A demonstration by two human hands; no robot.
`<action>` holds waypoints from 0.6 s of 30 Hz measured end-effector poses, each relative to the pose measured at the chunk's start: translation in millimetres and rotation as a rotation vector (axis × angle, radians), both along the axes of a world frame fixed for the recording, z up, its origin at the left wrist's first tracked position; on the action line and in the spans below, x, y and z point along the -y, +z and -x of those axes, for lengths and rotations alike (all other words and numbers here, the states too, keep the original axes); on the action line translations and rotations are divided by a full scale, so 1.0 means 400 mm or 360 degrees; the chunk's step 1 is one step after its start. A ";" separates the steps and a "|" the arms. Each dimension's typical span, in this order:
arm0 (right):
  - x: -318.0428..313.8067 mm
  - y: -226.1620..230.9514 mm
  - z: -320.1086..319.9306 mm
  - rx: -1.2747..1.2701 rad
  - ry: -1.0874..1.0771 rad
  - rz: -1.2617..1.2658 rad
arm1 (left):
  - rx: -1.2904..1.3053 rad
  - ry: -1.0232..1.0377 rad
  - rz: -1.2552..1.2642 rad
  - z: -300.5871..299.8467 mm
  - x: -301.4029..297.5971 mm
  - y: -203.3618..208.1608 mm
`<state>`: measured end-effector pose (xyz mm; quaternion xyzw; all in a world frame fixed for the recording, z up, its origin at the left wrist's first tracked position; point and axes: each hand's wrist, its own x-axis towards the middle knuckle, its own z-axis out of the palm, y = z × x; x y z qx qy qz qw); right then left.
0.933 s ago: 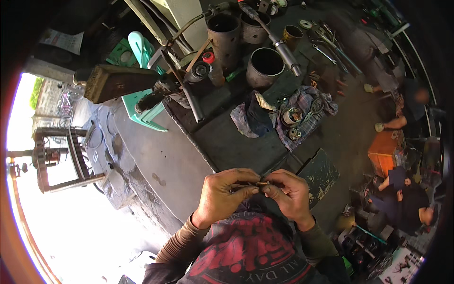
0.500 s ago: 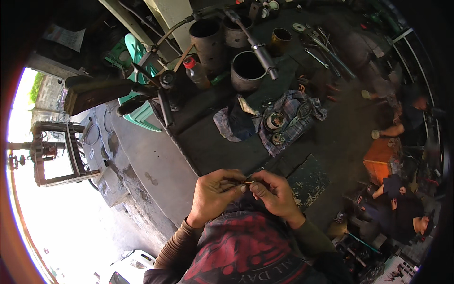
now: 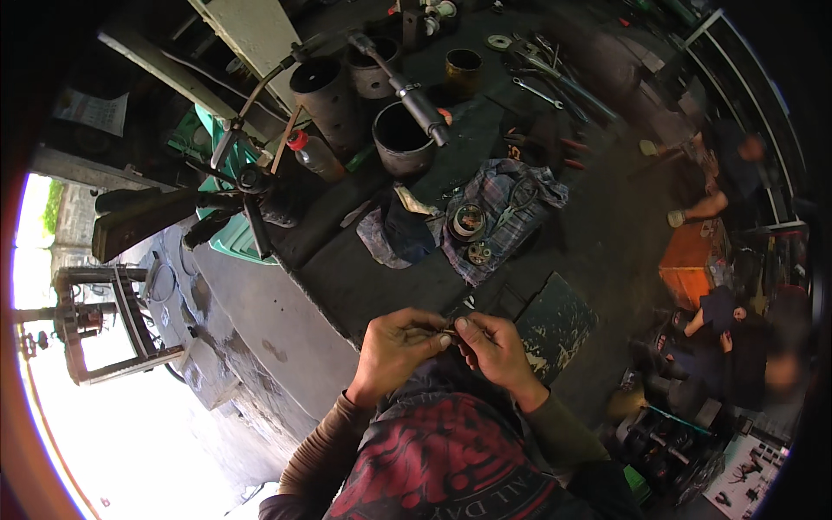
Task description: The person holds small metal parts and grinds them against a bench grinder wheel, rotating the parts to smooth edges. The person repeatedly moves between the workbench and the grinder, handling the parts by hand and inspecting them between grinding passes.
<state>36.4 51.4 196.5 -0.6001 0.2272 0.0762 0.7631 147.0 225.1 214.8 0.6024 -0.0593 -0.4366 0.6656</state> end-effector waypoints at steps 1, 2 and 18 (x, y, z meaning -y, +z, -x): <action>0.007 -0.006 0.002 -0.0036 0.0017 -0.0087 | 0.0006 -0.0025 -0.0012 -0.003 0.007 0.001; 0.005 -0.016 0.006 0.0004 -0.0058 -0.0096 | -0.0025 -0.0032 -0.0012 -0.004 0.013 -0.003; 0.021 -0.090 0.021 0.0064 -0.0169 0.0193 | -0.0168 -0.0034 0.0050 0.003 0.063 -0.102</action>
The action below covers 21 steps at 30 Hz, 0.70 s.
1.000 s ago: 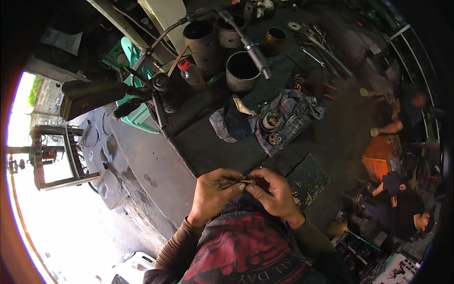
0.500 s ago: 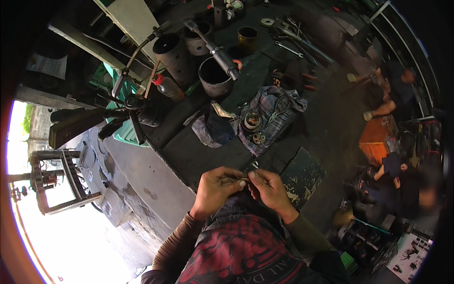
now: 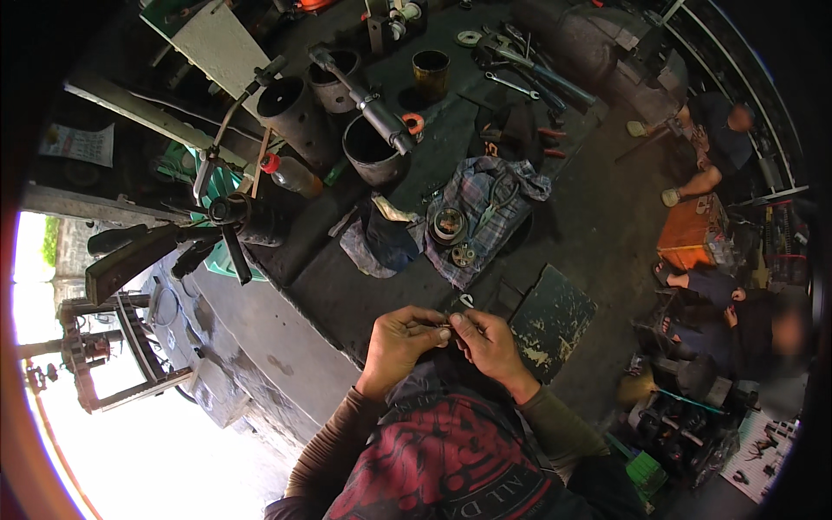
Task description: The person holds small metal parts and grinds them against a bench grinder wheel, rotating the parts to smooth edges. The person repeatedly moves between the workbench and the grinder, handling the parts by hand and inspecting them between grinding passes.
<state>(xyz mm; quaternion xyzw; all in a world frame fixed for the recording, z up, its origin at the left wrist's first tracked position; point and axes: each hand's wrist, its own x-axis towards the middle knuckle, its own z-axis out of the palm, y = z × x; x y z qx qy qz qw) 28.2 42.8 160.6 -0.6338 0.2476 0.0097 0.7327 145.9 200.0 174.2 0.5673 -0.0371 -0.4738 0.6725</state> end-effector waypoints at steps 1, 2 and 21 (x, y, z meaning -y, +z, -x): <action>0.005 -0.006 -0.002 -0.0020 0.0009 -0.0090 | 0.0011 0.0001 -0.0010 -0.001 0.003 0.000; 0.012 -0.006 -0.003 -0.0070 0.0025 -0.0169 | 0.0019 -0.0004 -0.0004 -0.003 0.006 -0.003; 0.039 -0.041 -0.041 0.0162 -0.0070 -0.0024 | 0.0049 0.0029 -0.0021 -0.031 0.042 -0.038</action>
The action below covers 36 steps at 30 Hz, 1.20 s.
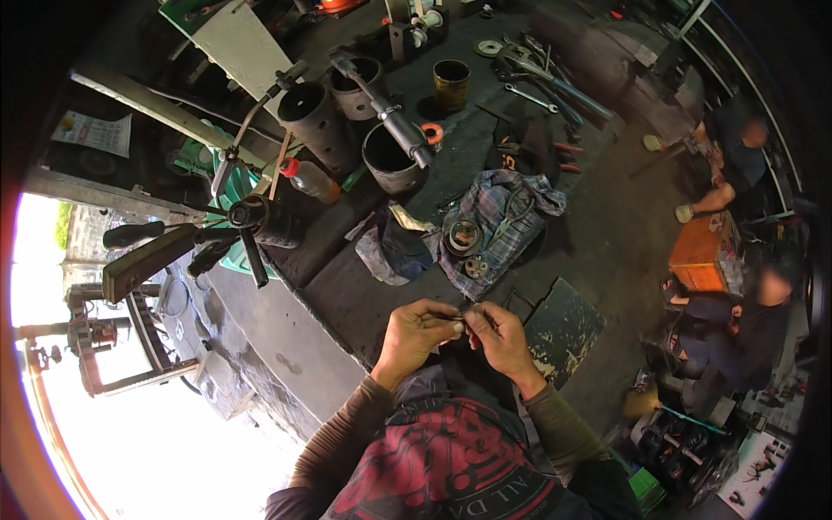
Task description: The person holds small metal parts and grinds them against a bench grinder wheel, rotating the parts to smooth edges. The person repeatedly moves between the workbench and the grinder, handling the parts by hand and inspecting them between grinding passes.
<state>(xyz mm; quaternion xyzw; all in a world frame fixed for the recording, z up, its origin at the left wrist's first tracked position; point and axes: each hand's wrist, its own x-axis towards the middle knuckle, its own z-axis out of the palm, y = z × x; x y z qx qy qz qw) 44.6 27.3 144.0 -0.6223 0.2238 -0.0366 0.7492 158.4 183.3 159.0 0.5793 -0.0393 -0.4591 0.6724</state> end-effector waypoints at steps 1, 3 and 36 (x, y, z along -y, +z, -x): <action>0.002 0.004 -0.002 -0.0036 0.0025 -0.0016 | 0.0044 -0.0024 -0.0027 -0.001 0.000 0.006; 0.005 0.010 -0.007 -0.0112 0.0049 -0.0098 | 0.0051 -0.0010 0.0011 -0.003 0.003 0.017; 0.101 -0.174 -0.057 -0.0156 -0.0358 0.1081 | 0.0857 0.0193 -0.0200 -0.262 0.207 -0.149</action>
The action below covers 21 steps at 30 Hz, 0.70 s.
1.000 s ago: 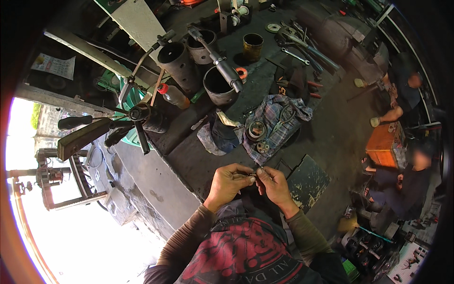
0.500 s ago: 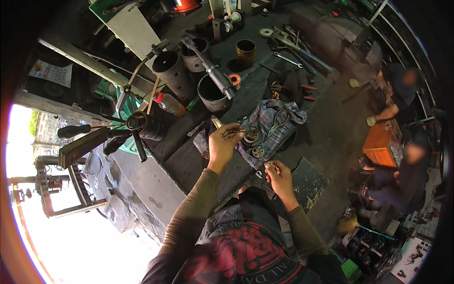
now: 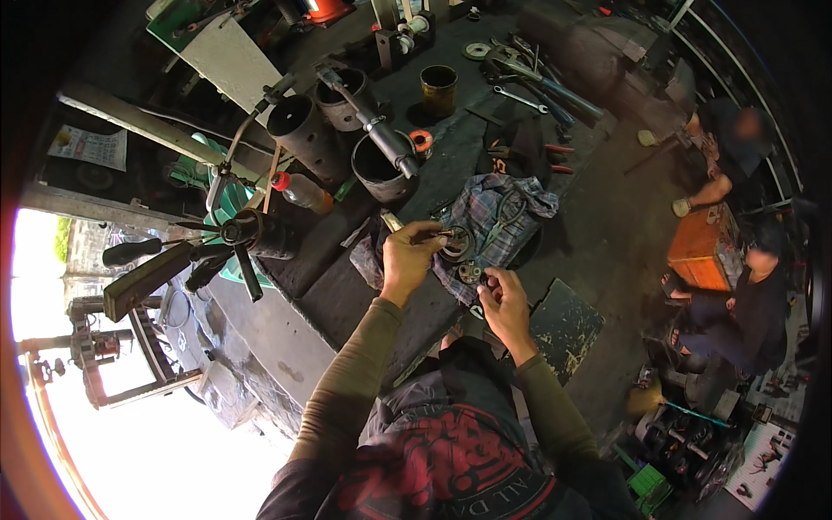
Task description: The person holds small metal parts and grinds them against a bench grinder wheel, rotating the parts to smooth edges. The person repeatedly moves between the workbench and the grinder, handling the parts by hand and inspecting them between grinding passes.
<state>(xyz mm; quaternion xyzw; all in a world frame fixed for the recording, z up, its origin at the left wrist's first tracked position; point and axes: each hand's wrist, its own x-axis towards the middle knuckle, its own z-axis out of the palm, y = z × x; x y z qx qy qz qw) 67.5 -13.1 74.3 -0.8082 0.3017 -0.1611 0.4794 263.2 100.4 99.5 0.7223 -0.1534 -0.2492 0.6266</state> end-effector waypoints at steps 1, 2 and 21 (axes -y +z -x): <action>0.003 0.007 -0.005 -0.0031 0.0023 0.0044 | 0.0025 -0.0012 -0.0027 0.001 0.001 0.009; 0.005 0.011 -0.011 -0.0061 0.0045 0.0088 | 0.0050 -0.0024 -0.0055 0.002 0.002 0.013; -0.012 -0.019 -0.081 -0.0144 0.0030 0.0601 | -0.0201 0.0088 0.0181 0.011 0.008 -0.014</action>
